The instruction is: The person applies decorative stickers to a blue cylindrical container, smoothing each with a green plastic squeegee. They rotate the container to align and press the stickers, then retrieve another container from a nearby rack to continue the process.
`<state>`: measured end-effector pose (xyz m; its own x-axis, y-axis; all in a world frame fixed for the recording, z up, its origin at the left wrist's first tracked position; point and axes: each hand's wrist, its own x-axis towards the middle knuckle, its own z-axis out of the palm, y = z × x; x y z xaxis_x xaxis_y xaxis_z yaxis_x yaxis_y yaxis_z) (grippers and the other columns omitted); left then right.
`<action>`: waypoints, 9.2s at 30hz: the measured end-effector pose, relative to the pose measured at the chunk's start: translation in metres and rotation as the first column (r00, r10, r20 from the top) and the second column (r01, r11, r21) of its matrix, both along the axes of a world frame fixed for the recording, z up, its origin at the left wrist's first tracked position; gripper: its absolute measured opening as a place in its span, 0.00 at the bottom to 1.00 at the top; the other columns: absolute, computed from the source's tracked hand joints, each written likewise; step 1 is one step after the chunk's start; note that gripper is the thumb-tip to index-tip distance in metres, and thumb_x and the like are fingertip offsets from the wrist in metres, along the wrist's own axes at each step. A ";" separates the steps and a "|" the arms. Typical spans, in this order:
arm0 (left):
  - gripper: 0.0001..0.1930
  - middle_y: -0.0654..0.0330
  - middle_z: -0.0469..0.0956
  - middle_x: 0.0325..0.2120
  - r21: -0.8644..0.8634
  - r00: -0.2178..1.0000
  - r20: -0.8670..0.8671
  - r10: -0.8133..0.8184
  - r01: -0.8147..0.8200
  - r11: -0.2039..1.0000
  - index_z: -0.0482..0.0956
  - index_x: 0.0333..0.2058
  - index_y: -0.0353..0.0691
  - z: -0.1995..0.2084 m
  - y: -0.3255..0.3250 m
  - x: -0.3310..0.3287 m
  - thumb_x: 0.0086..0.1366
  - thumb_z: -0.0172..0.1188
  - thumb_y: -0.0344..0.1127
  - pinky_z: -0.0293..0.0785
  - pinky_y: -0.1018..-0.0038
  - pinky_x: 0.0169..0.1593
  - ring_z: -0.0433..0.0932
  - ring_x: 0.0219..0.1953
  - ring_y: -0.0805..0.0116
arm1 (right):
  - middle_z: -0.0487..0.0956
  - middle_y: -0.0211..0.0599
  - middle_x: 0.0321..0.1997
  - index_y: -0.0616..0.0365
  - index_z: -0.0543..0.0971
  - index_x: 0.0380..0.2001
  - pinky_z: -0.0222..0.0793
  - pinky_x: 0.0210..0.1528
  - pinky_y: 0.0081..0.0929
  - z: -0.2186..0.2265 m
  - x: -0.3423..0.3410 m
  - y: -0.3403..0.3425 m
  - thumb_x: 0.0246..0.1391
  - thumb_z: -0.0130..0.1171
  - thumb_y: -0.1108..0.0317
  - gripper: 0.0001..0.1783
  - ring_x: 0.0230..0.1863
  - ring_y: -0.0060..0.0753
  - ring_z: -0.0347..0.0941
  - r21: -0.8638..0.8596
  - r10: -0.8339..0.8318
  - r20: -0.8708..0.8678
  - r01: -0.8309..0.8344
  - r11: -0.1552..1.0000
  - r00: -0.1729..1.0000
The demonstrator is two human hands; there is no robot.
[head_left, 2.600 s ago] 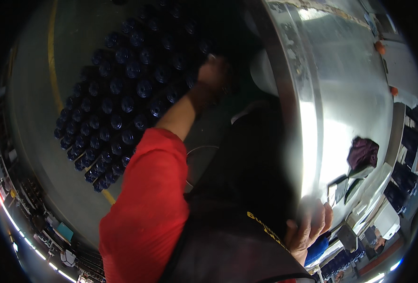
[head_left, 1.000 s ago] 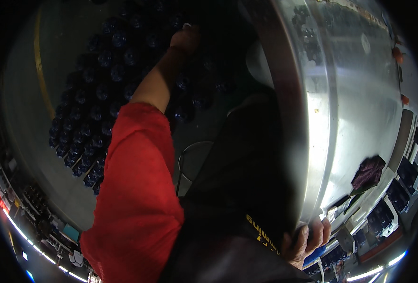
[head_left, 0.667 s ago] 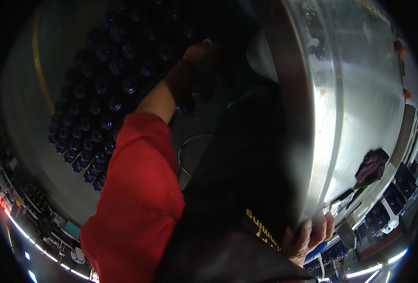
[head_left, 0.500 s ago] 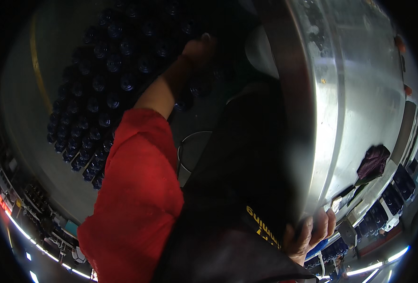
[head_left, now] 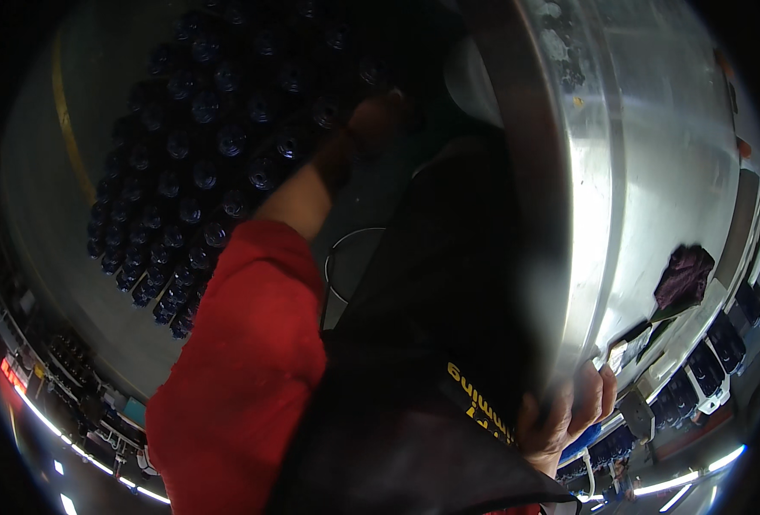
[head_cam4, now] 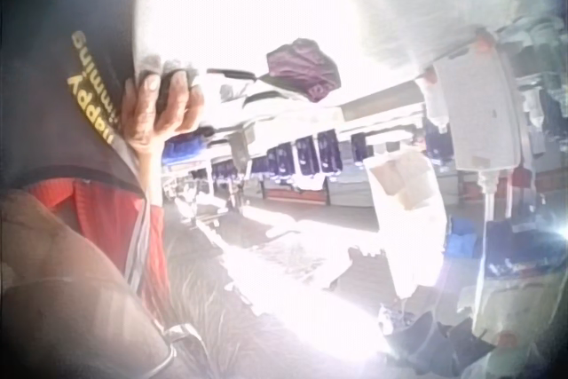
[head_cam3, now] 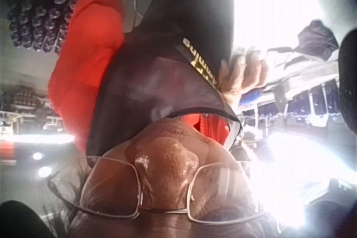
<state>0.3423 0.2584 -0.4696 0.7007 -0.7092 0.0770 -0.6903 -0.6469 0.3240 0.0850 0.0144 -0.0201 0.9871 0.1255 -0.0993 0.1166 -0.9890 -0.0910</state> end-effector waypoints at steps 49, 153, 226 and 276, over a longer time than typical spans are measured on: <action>0.11 0.51 0.83 0.38 -0.482 0.996 0.084 0.029 0.015 0.876 0.81 0.45 0.29 0.433 -0.075 -0.234 0.72 0.52 0.27 0.77 0.72 0.37 0.80 0.33 0.63 | 0.80 0.49 0.46 0.59 0.79 0.40 0.72 0.51 0.44 0.085 -0.253 -0.623 0.57 0.65 0.58 0.16 0.50 0.56 0.77 0.293 -0.689 0.724 0.885 0.362 0.042; 0.10 0.44 0.80 0.26 -0.044 0.764 0.144 -0.629 0.640 0.767 0.76 0.31 0.37 0.438 -0.387 -0.502 0.66 0.59 0.39 0.76 0.54 0.38 0.82 0.36 0.45 | 0.65 0.36 0.71 0.39 0.79 0.55 0.68 0.53 0.45 -0.015 -0.432 -0.223 0.53 0.60 0.69 0.25 0.69 0.44 0.62 -0.009 -0.624 0.508 0.728 0.686 0.594; 0.43 0.52 0.68 0.61 -0.785 0.261 -0.434 -0.862 0.359 0.504 0.64 0.64 0.35 0.581 -0.306 -0.314 0.61 0.66 0.60 0.64 0.66 0.62 0.65 0.64 0.60 | 0.73 0.38 0.43 0.59 0.70 0.24 0.70 0.48 0.39 0.230 -0.295 -0.193 0.50 0.71 0.67 0.17 0.50 0.45 0.71 0.186 -0.259 0.630 0.182 0.966 0.732; 0.25 0.51 0.77 0.53 -0.649 0.772 0.148 -0.619 0.548 0.528 0.75 0.59 0.35 0.498 -0.328 -0.306 0.71 0.58 0.47 0.52 0.60 0.68 0.68 0.60 0.58 | 0.71 0.46 0.56 0.57 0.80 0.51 0.67 0.58 0.41 0.060 -0.259 -0.205 0.56 0.67 0.65 0.20 0.57 0.49 0.67 0.535 -0.699 0.613 0.458 0.710 0.368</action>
